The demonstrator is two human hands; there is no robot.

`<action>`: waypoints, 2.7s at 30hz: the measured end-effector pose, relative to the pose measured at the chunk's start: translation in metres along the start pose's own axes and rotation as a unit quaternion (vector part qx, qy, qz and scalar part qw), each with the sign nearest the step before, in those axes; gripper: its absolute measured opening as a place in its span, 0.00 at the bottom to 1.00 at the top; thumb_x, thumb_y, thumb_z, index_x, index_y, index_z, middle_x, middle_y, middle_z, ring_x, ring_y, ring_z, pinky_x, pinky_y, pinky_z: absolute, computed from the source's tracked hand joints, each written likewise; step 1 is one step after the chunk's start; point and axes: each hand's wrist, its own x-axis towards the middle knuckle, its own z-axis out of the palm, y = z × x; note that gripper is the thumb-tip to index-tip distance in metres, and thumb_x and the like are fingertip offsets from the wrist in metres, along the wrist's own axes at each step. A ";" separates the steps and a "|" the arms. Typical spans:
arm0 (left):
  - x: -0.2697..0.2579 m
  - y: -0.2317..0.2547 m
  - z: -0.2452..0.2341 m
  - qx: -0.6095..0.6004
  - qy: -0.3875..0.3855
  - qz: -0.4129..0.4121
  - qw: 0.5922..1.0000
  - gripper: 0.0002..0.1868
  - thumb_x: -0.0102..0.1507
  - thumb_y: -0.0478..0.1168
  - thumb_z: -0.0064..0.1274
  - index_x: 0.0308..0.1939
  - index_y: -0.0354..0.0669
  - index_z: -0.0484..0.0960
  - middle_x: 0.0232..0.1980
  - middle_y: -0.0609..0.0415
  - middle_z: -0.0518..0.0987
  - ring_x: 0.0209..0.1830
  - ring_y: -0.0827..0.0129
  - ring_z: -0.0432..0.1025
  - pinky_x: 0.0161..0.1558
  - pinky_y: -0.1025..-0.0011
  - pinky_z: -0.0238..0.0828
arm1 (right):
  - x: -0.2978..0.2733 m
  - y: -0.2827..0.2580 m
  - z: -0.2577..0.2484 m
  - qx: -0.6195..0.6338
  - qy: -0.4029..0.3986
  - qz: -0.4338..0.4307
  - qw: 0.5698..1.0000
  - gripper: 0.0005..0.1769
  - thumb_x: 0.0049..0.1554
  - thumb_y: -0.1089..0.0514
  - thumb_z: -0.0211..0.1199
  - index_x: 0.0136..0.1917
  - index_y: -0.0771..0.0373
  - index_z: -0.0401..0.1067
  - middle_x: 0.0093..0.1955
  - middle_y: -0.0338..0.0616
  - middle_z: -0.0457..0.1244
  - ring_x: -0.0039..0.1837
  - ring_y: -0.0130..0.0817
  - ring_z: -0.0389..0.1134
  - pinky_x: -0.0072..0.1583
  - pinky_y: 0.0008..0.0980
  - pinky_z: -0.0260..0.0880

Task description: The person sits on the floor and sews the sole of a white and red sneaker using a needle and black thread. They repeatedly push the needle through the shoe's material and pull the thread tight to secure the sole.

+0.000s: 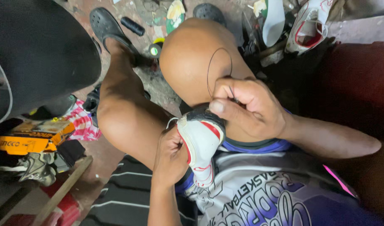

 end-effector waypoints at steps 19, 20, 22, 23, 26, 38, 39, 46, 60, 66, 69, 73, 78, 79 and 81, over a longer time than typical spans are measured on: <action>-0.022 -0.020 -0.021 -0.323 -0.024 0.132 0.937 0.27 0.65 0.41 0.62 0.60 0.21 0.77 0.56 0.39 0.81 0.54 0.58 0.78 0.59 0.62 0.74 | -0.033 0.018 -0.045 0.192 0.171 -0.065 0.964 0.16 0.70 0.54 0.49 0.53 0.69 0.69 0.55 0.52 0.64 0.44 0.28 0.65 0.43 0.22 0.68; -0.022 -0.024 -0.026 -0.328 -0.031 0.163 0.930 0.28 0.66 0.42 0.62 0.60 0.20 0.76 0.57 0.38 0.81 0.55 0.56 0.77 0.61 0.61 0.73 | -0.034 0.019 -0.051 0.170 0.193 -0.053 0.965 0.15 0.70 0.55 0.49 0.54 0.70 0.69 0.56 0.53 0.64 0.46 0.29 0.66 0.41 0.22 0.68; -0.019 -0.024 -0.029 -0.359 -0.036 0.172 0.916 0.31 0.65 0.43 0.63 0.62 0.19 0.75 0.58 0.36 0.80 0.56 0.55 0.77 0.63 0.60 0.72 | -0.046 0.010 -0.058 0.131 0.227 -0.021 0.965 0.14 0.68 0.58 0.48 0.60 0.68 0.69 0.56 0.51 0.64 0.51 0.28 0.68 0.46 0.25 0.70; -0.017 -0.024 -0.029 -0.375 -0.039 0.176 0.909 0.32 0.64 0.44 0.63 0.63 0.19 0.74 0.58 0.35 0.80 0.57 0.54 0.77 0.63 0.60 0.71 | -0.048 0.007 -0.059 0.074 0.192 -0.017 0.978 0.13 0.69 0.59 0.49 0.59 0.69 0.70 0.55 0.51 0.65 0.51 0.28 0.68 0.48 0.26 0.71; -0.013 -0.037 -0.032 -0.422 -0.076 0.189 0.883 0.35 0.63 0.44 0.63 0.65 0.19 0.72 0.61 0.34 0.79 0.59 0.51 0.77 0.66 0.56 0.71 | -0.055 -0.012 -0.052 -0.131 0.118 0.006 0.984 0.11 0.67 0.63 0.53 0.58 0.68 0.74 0.50 0.47 0.68 0.45 0.27 0.70 0.49 0.27 0.72; -0.014 -0.085 -0.035 -0.417 -0.105 0.251 0.867 0.30 0.65 0.43 0.62 0.62 0.19 0.75 0.61 0.35 0.80 0.60 0.55 0.76 0.67 0.61 0.70 | -0.041 -0.062 0.039 -0.237 -0.045 -0.125 0.962 0.17 0.54 0.66 0.65 0.57 0.60 0.79 0.39 0.41 0.71 0.38 0.29 0.74 0.41 0.28 0.74; -0.013 -0.085 -0.035 -0.418 -0.108 0.252 0.866 0.30 0.65 0.42 0.62 0.62 0.19 0.75 0.60 0.35 0.80 0.60 0.55 0.76 0.66 0.61 0.70 | -0.040 -0.062 0.043 -0.248 -0.045 -0.136 0.958 0.17 0.54 0.66 0.65 0.57 0.60 0.79 0.39 0.42 0.71 0.38 0.30 0.73 0.41 0.29 0.73; -0.014 -0.084 -0.033 -0.391 -0.103 0.267 0.875 0.27 0.65 0.42 0.62 0.58 0.20 0.78 0.58 0.37 0.81 0.58 0.56 0.77 0.64 0.62 0.70 | -0.043 -0.064 0.045 -0.269 -0.045 -0.140 0.952 0.17 0.53 0.67 0.66 0.57 0.60 0.78 0.40 0.42 0.71 0.39 0.32 0.73 0.41 0.30 0.73; -0.017 -0.046 -0.028 -0.218 -0.055 0.281 0.933 0.26 0.63 0.45 0.62 0.55 0.22 0.82 0.53 0.38 0.83 0.53 0.57 0.78 0.61 0.64 0.72 | -0.050 -0.093 0.030 -0.431 -0.052 -0.150 0.888 0.23 0.47 0.64 0.69 0.58 0.59 0.78 0.35 0.41 0.67 0.31 0.36 0.70 0.34 0.35 0.72; -0.008 -0.043 -0.018 -0.270 -0.074 0.264 0.923 0.29 0.61 0.44 0.62 0.58 0.22 0.79 0.59 0.35 0.80 0.61 0.53 0.76 0.69 0.58 0.68 | -0.046 -0.097 0.021 -0.418 -0.087 -0.137 0.894 0.25 0.50 0.65 0.65 0.62 0.60 0.74 0.42 0.39 0.69 0.34 0.36 0.71 0.35 0.35 0.72; -0.003 -0.052 -0.017 -0.299 -0.081 0.267 0.912 0.28 0.61 0.43 0.63 0.57 0.21 0.80 0.59 0.33 0.81 0.57 0.52 0.77 0.65 0.58 0.70 | -0.042 -0.095 0.022 -0.411 -0.099 -0.117 0.898 0.25 0.50 0.64 0.65 0.63 0.58 0.74 0.39 0.37 0.68 0.34 0.34 0.71 0.34 0.34 0.71; 0.002 -0.067 -0.021 -0.314 -0.090 0.288 0.900 0.25 0.62 0.43 0.63 0.54 0.22 0.81 0.60 0.33 0.81 0.59 0.52 0.77 0.67 0.59 0.69 | -0.041 -0.090 0.025 -0.432 -0.104 -0.115 0.889 0.28 0.49 0.61 0.65 0.65 0.56 0.73 0.39 0.34 0.67 0.34 0.32 0.71 0.34 0.34 0.69; 0.001 -0.084 -0.024 -0.338 -0.072 0.272 0.898 0.26 0.62 0.42 0.63 0.55 0.21 0.80 0.60 0.34 0.80 0.58 0.52 0.77 0.66 0.60 0.69 | -0.043 -0.083 0.025 -0.445 -0.138 -0.080 0.881 0.31 0.49 0.61 0.64 0.67 0.53 0.72 0.40 0.31 0.66 0.34 0.32 0.70 0.33 0.35 0.67; 0.000 -0.084 -0.025 -0.340 -0.072 0.274 0.897 0.26 0.62 0.42 0.63 0.55 0.21 0.81 0.60 0.34 0.80 0.57 0.53 0.77 0.65 0.61 0.69 | -0.044 -0.082 0.026 -0.449 -0.140 -0.081 0.879 0.32 0.50 0.60 0.64 0.69 0.52 0.71 0.41 0.30 0.66 0.34 0.32 0.69 0.34 0.35 0.66; 0.001 -0.080 -0.022 -0.339 -0.080 0.272 0.897 0.26 0.62 0.42 0.63 0.55 0.21 0.80 0.60 0.34 0.80 0.58 0.53 0.77 0.65 0.61 0.69 | -0.044 -0.081 0.024 -0.451 -0.164 -0.052 0.876 0.34 0.48 0.60 0.63 0.70 0.53 0.71 0.45 0.32 0.66 0.35 0.32 0.70 0.35 0.35 0.68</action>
